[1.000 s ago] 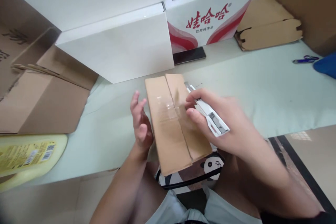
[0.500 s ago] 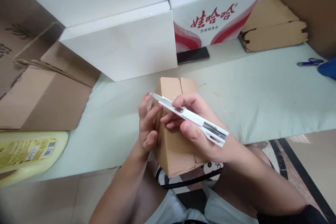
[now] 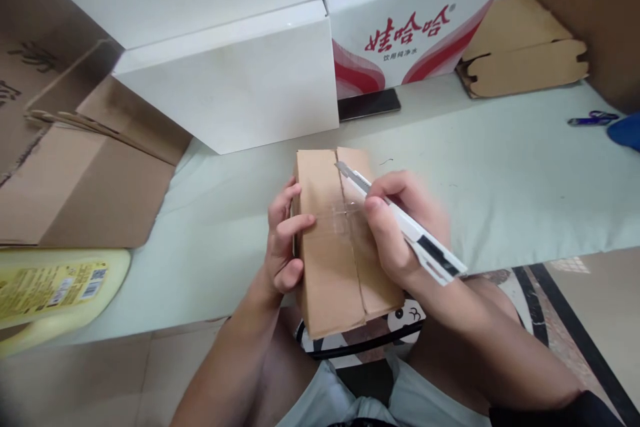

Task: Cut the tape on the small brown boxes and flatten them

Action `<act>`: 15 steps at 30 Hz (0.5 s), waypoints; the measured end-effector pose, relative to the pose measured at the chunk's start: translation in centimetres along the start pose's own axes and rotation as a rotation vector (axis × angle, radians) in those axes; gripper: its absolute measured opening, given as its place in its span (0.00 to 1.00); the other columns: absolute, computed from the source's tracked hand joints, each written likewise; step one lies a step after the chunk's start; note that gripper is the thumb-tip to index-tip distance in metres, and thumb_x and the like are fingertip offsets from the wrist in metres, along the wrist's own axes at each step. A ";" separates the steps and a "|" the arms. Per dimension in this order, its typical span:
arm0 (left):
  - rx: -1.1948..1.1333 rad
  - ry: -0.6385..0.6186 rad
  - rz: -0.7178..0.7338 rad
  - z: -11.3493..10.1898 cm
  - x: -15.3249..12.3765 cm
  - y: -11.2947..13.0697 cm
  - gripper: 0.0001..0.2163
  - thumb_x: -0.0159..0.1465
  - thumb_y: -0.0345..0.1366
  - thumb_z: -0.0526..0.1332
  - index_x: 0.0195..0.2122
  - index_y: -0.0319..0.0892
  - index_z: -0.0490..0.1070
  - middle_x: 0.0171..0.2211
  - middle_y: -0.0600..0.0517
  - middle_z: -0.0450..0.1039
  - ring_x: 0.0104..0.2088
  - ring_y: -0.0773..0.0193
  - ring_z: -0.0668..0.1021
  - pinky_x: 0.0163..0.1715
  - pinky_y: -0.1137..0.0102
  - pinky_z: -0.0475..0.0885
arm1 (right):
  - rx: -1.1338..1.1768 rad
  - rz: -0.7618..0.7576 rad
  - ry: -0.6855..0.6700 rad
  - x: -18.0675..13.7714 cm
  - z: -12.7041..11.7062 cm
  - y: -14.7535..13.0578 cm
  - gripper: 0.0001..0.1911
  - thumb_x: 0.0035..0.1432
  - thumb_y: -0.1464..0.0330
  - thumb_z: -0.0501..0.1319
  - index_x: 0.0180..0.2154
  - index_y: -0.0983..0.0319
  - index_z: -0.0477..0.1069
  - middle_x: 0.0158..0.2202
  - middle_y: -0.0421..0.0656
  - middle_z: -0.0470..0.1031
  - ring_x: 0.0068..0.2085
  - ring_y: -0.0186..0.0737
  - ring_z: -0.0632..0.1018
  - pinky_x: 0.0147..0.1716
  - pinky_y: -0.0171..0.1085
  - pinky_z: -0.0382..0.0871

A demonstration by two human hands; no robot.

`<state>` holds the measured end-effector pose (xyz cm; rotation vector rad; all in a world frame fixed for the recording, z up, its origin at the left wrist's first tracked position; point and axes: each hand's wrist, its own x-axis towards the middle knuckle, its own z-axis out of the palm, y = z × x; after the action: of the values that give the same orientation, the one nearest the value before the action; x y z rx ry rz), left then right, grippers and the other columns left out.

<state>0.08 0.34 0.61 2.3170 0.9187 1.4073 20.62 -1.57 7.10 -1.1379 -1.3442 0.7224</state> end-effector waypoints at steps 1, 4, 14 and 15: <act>0.003 0.013 -0.017 0.0 -0.1 -0.1 0.22 0.72 0.57 0.44 0.57 0.56 0.66 0.66 0.46 0.63 0.71 0.47 0.65 0.69 0.43 0.63 | -0.086 -0.020 0.002 -0.1 0.0 0.1 0.08 0.68 0.59 0.61 0.39 0.55 0.71 0.23 0.35 0.67 0.22 0.35 0.66 0.21 0.36 0.58; -0.013 0.034 -0.046 0.2 -0.4 -0.2 0.21 0.72 0.58 0.43 0.55 0.56 0.66 0.65 0.47 0.63 0.71 0.47 0.65 0.70 0.44 0.62 | -0.228 -0.086 -0.070 -0.3 0.0 0.1 0.10 0.67 0.60 0.59 0.48 0.54 0.72 0.28 0.37 0.75 0.24 0.37 0.73 0.23 0.38 0.65; -0.113 0.057 0.063 0.5 0.0 -0.7 0.21 0.72 0.56 0.48 0.59 0.54 0.65 0.66 0.46 0.60 0.69 0.47 0.67 0.72 0.43 0.58 | -0.442 -0.207 -0.079 0.3 0.4 -0.8 0.10 0.52 0.76 0.60 0.33 0.55 0.64 0.19 0.32 0.66 0.17 0.31 0.64 0.17 0.34 0.58; -0.115 0.052 0.060 0.5 0.1 -0.7 0.21 0.72 0.56 0.48 0.59 0.54 0.65 0.66 0.46 0.60 0.69 0.48 0.67 0.72 0.44 0.57 | -0.444 -0.210 -0.079 0.3 0.4 -0.8 0.10 0.51 0.77 0.59 0.33 0.55 0.64 0.19 0.32 0.66 0.17 0.32 0.65 0.17 0.34 0.58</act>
<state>0.27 0.92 0.07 2.2502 0.7676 1.5096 20.14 -1.53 7.87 -1.2956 -1.7157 0.3240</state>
